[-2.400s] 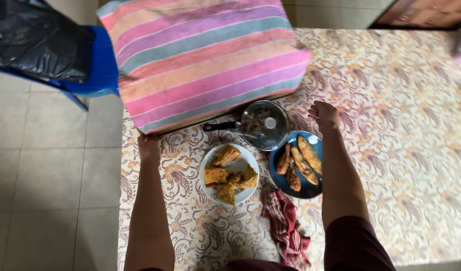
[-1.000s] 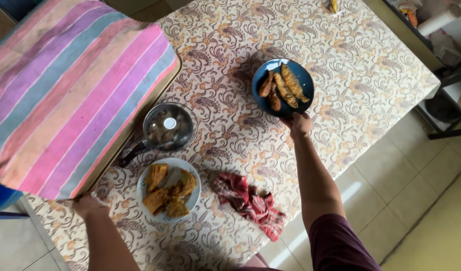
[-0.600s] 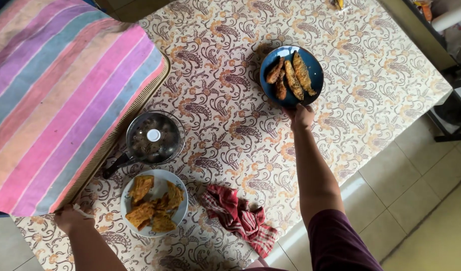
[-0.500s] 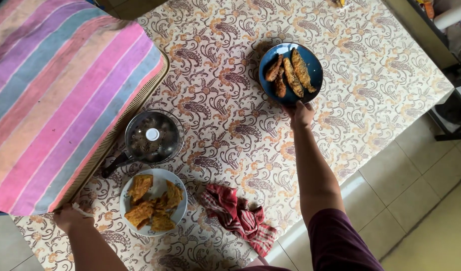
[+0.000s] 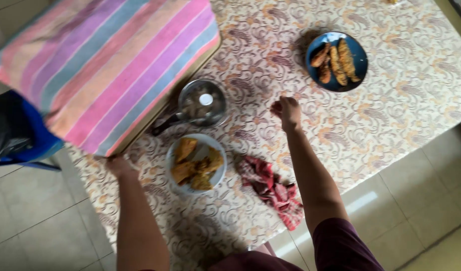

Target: Clear items off a dining table, wipe the surface with a rag, and arrange food plates under a food cover.

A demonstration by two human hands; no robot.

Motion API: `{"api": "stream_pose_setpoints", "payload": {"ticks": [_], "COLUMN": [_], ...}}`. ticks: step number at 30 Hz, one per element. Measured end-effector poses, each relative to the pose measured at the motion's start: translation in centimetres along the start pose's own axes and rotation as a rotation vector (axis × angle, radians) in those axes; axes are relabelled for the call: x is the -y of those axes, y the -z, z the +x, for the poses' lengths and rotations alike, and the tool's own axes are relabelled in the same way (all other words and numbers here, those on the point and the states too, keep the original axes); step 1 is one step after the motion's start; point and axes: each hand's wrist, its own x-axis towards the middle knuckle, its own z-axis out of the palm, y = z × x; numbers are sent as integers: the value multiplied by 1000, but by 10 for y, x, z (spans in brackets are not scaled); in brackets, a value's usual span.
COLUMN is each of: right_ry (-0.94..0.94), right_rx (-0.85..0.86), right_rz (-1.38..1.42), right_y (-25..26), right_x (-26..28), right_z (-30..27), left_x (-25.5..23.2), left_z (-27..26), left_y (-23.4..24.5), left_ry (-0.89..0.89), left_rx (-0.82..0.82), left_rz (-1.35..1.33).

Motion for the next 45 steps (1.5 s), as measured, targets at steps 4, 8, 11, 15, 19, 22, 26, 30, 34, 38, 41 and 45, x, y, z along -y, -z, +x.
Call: {"api": "stream_pose_setpoints", "payload": {"ticks": [4,8,11,15,19,22,26,30,34,38,41,45], "right_ry": [-151,-352,-441,-434,-441,-442,-46,221,122,-213,-333,-310], "right_rx": [150,248,167,185,388,436,73,-246,-315,-179,-98,22], "right_rz": [-234,-196,-97,-3,-3,-23,-304,-242,-354,-63,109,74], "right_y": [-84,-132,-142,-159,-237,-268,-255,-208,-192,-194,-183,-182], "right_x": [-35,-59,-87,-127,-102,-98,-90,-79,-62,-50,-60,-58], "right_z": [-53,-96,-100,-116,-186,-208,-194,-155,-147,-136,-119,-111], "left_x": [2,-7,-26,-21,-16,-19,-28,-32,-25,-30,-48,-34], "left_z": [4,-2,-17,-6,-9,-21,-25,-26,-24,-22,-39,-27], "left_y": [34,54,47,63,53,45,44,58,74,67,50,64], "left_ry": [134,-48,-22,-28,-34,-33,-37,-54,54,-128,-5,-130], "left_rx": [-319,-349,-342,-281,-298,-319,-270,-234,-303,-205,-279,-249], "left_rz": [241,195,210,324,260,221,129,197,307,214,306,158]}}
